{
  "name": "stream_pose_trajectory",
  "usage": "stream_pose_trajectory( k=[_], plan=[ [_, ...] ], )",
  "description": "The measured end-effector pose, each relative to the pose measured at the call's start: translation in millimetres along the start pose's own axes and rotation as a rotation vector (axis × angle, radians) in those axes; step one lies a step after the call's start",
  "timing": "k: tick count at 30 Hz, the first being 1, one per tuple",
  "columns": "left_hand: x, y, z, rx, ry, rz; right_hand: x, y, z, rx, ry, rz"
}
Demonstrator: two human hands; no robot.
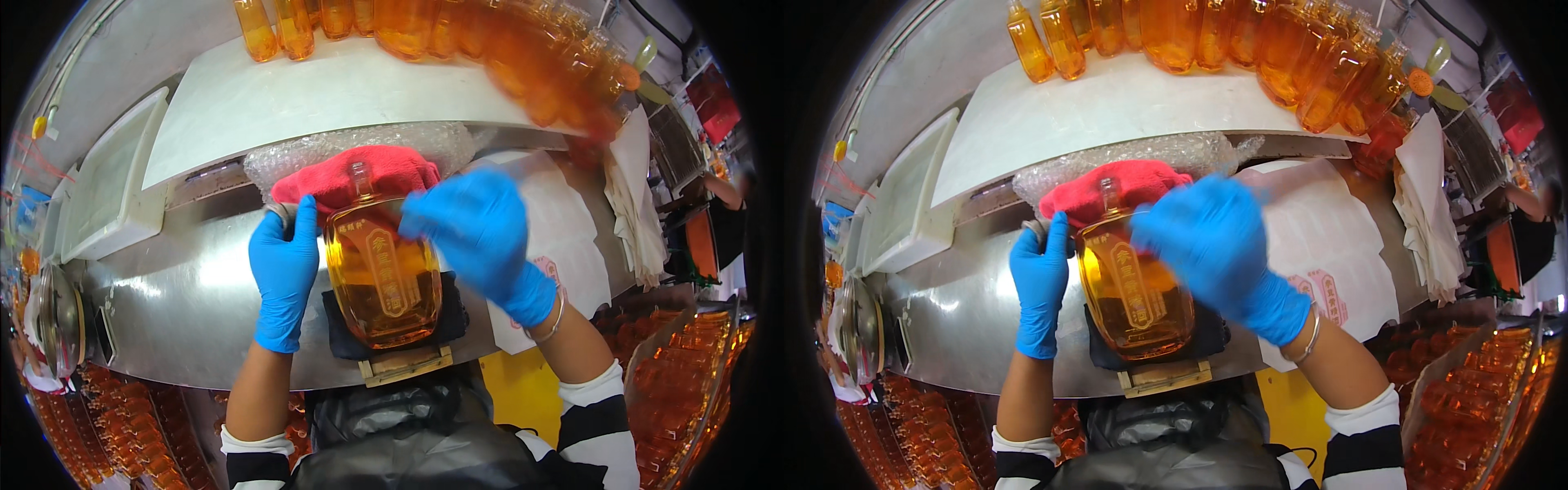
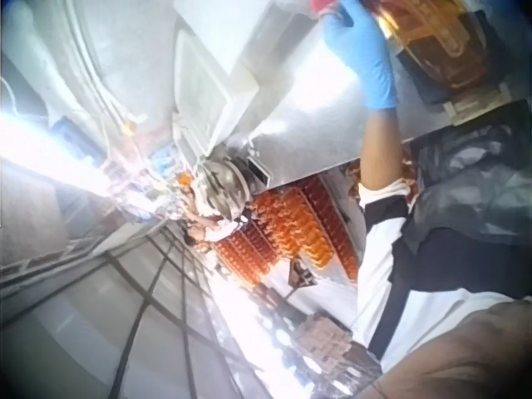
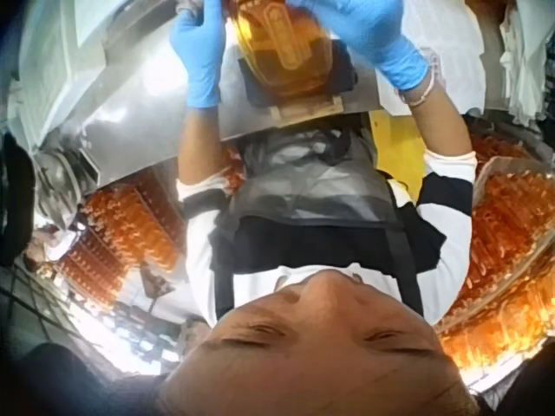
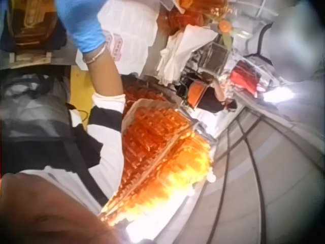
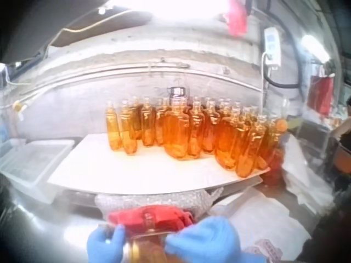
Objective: The person applies adhesive labels to the front of amber plastic bottles filled with liquid. They pick up a bottle, peel a label from a sheet, and smooth it onto the bottle surface. The labeled bottles are then placed on a nearby shelf.
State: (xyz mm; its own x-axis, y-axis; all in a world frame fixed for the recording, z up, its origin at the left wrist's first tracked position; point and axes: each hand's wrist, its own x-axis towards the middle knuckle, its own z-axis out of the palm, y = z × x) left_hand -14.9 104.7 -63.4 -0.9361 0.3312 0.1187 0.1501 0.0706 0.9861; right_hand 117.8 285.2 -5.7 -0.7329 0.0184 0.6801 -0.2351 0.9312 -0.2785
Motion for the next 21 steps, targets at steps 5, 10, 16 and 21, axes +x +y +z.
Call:
stream_pose_trajectory(
  k=[5,10,16,21],
  plan=[
    [31.5,51.7,14.4,0.500,-0.056,0.731,-67.5,-47.8,-27.6,0.226,-0.292,-0.122],
    [68.0,54.6,23.0,0.784,-0.442,0.594,-100.9,-74.8,-42.2,0.837,-0.481,1.075],
    [17.6,76.8,-31.0,-0.007,-0.668,0.278,-120.6,-79.3,-20.4,1.404,-0.256,1.217],
    [-74.1,113.5,-170.1,0.039,-0.317,0.652,-82.2,-99.1,3.2,1.588,-0.268,1.016]
  ],
)
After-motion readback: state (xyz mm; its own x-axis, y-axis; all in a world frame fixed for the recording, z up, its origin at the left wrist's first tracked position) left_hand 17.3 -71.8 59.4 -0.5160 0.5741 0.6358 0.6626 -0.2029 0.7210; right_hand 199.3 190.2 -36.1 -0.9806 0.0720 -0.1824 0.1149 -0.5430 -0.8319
